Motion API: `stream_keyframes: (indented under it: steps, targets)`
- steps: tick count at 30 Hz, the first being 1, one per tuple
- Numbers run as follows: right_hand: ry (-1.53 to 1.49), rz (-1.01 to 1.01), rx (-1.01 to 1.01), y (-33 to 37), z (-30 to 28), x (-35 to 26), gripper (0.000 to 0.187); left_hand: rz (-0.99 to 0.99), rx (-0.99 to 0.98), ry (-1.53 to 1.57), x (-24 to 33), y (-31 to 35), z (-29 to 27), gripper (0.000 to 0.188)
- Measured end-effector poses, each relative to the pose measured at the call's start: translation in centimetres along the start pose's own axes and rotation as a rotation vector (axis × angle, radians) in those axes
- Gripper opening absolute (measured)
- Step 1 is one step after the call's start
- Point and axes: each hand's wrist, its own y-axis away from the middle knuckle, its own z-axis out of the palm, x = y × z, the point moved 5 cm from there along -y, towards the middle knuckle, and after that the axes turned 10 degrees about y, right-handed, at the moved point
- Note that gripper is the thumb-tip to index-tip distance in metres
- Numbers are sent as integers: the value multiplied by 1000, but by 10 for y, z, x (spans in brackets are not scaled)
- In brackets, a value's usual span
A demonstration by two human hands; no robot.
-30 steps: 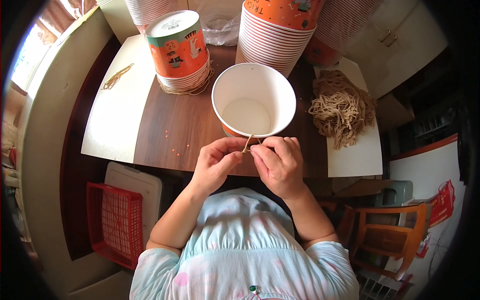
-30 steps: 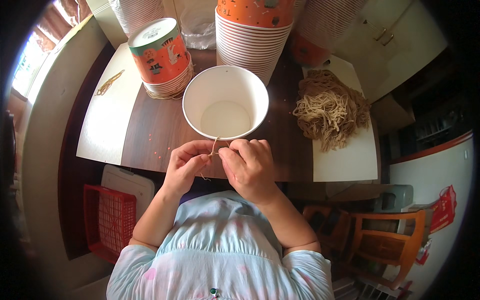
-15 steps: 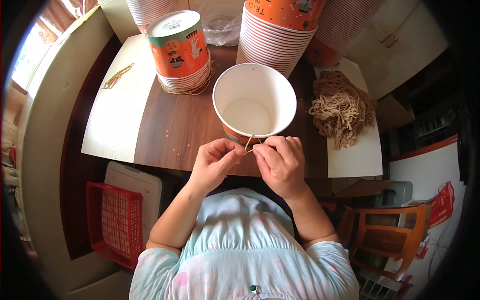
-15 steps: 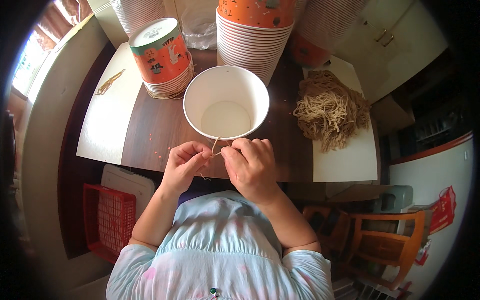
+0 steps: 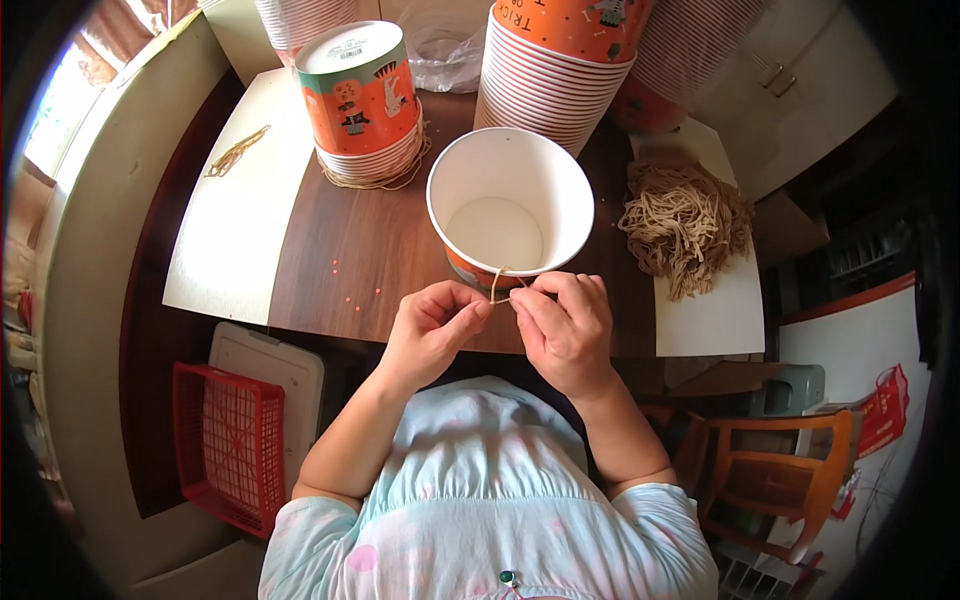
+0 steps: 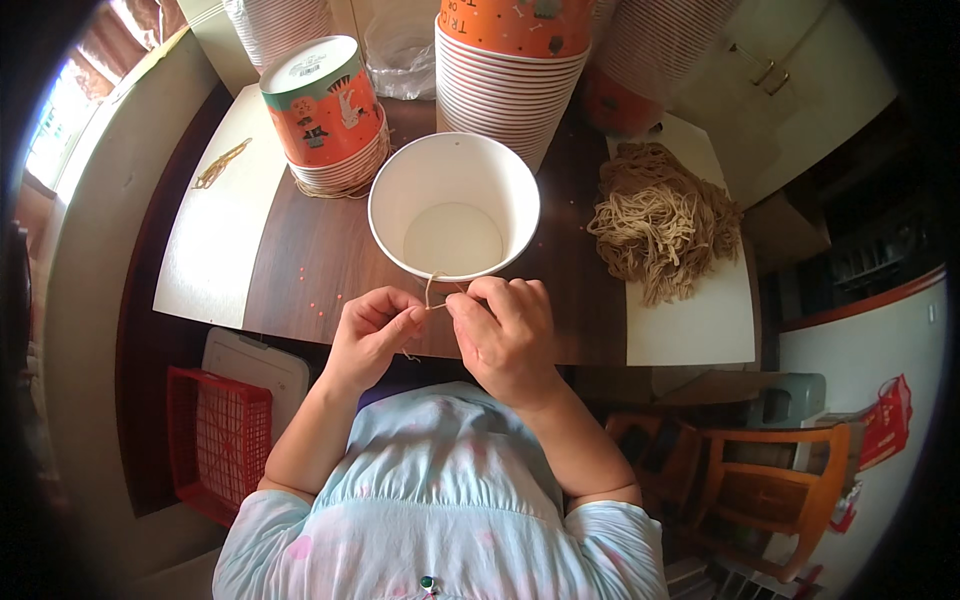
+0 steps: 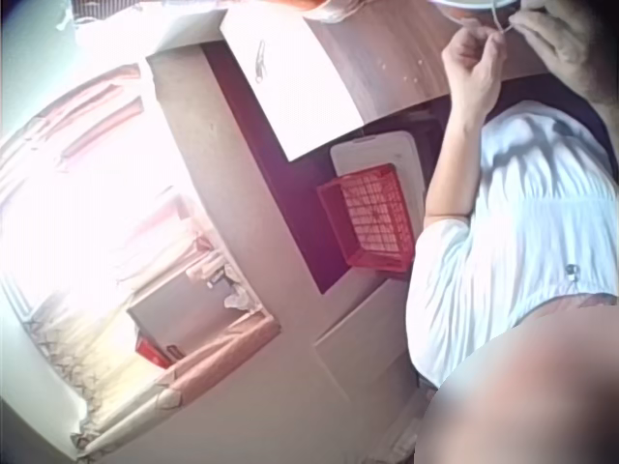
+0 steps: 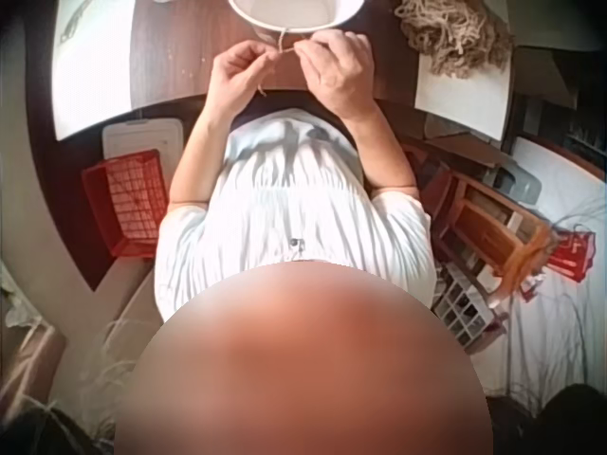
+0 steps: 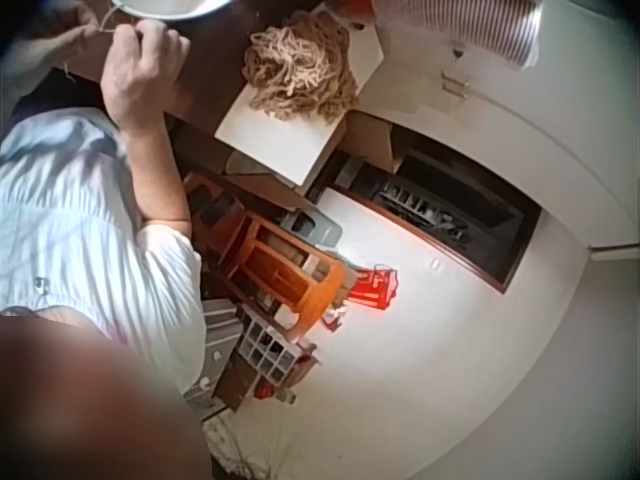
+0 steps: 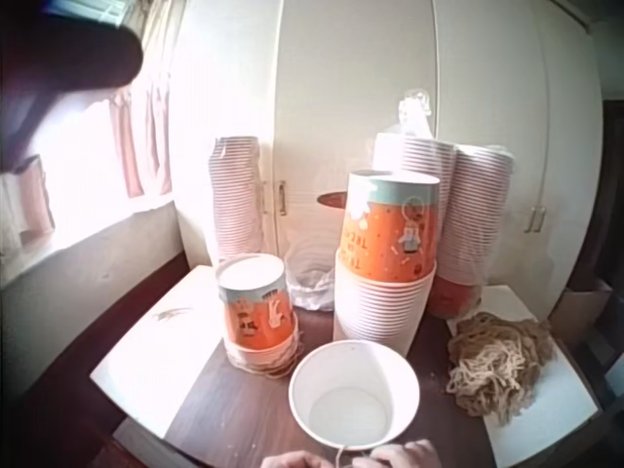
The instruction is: Attaching rubber bands to paper cups for packaging or assembly.
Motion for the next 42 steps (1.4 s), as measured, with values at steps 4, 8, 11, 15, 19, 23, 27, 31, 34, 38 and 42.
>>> stream_keyframes:
  steps: [4,8,11,15,19,23,27,31,34,38,42]
  targets:
    - [11,20,5,-1,-1,1,19,-16,-30,69,-4,-1,-1,12]
    - [20,41,0,0,-3,0,19,-7,-37,67,-2,2,2,13]
    - [18,60,22,1,-1,2,17,10,9,52,-2,1,4,12]
    - [29,75,34,4,-1,2,17,7,5,60,-2,3,6,12]
    - [-4,61,49,3,-5,3,19,28,-35,42,5,8,9,11]
    - [-58,48,47,5,-4,8,25,5,-34,-19,7,12,7,11]
    - [-94,53,20,3,-8,2,34,52,-31,-69,17,17,11,11]
    - [-160,-18,-19,2,-14,-5,43,83,-63,-100,29,21,20,11]
    - [-192,-150,-38,-2,-10,-10,42,97,-93,-82,31,23,24,11]
    - [-172,-168,41,-5,-12,-14,30,91,-117,-154,38,26,21,10]
    - [-136,-171,34,-3,-12,-12,27,5,-26,-359,53,31,26,10]
